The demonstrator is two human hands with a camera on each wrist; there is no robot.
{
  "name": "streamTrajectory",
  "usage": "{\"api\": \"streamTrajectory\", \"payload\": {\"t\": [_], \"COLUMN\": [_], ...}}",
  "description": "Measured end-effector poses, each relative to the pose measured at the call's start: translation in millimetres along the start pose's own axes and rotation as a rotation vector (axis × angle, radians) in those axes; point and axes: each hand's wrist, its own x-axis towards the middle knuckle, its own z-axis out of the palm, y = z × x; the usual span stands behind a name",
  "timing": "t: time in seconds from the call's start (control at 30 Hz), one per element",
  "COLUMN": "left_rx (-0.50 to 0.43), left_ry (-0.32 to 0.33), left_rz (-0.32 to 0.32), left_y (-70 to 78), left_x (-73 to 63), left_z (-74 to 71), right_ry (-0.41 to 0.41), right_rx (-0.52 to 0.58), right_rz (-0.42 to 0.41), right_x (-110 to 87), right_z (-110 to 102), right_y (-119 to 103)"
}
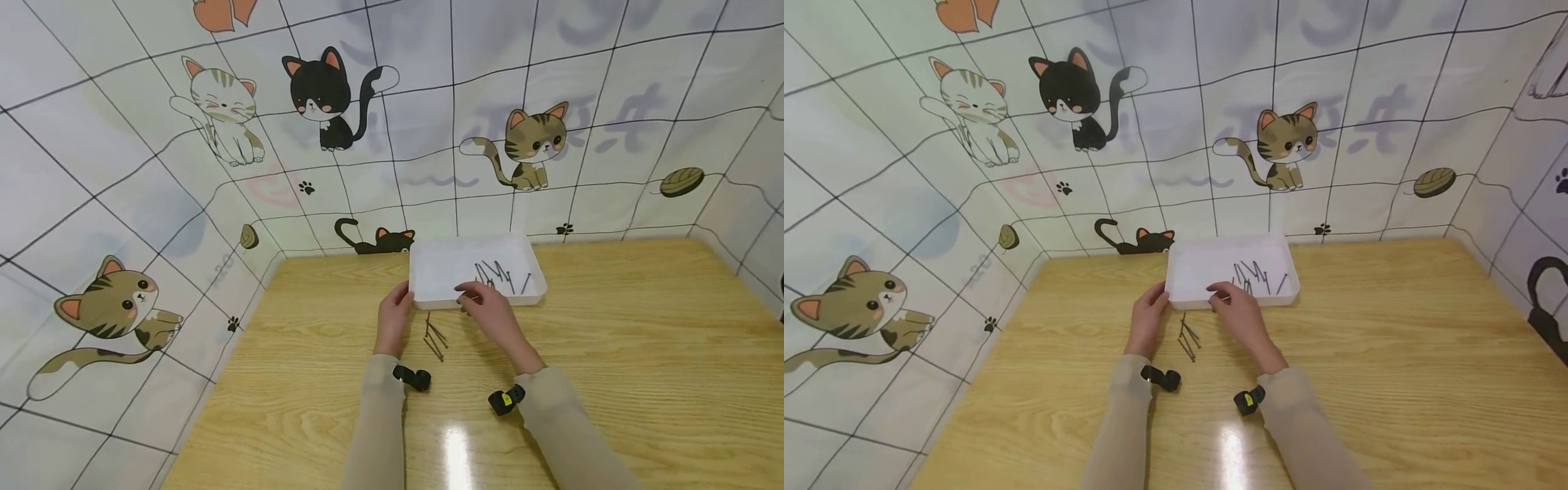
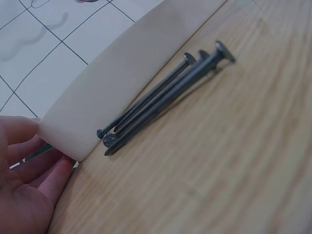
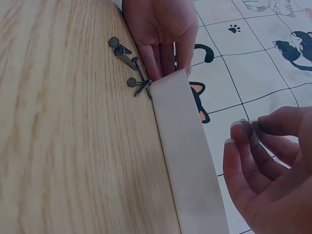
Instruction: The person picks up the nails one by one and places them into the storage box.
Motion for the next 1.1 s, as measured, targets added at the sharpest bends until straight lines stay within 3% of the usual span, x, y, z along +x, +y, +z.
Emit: {"api": "streamTrajectory", "payload": {"t": [0.23,0.5,0.77,0.93,1.1], "left_rx": [0.003,-0.011,-0.007,-0.017,-0.028], "left_ry": [-0.005,0.002,0.001,-0.003,-0.026], "left_rz": [0.004,0.013,-0.004,0.005,0.004], "left_y": [-0.6,3.0,2.0,0.2,17.9], "left_x": [2.1,1.9,2.0,1.9,-8.1], "left_z": [-0.8,1.0,1.1,-0.3,-2.5], "right_ry": [-0.028,-0.17,-0.256,-0.307,-0.326], "right_rx": [-0.033,-0.107,-0.174,-0.144,-0.2], "right_rz": [-0.012,0.011,-0.08,-0.002,0.047], "right_x": [-1.5,1.0,-0.3,-3.7,-6.1], "right_z": [3,5,12,18,24], "right_y": [-1,4,13,11,7]}}
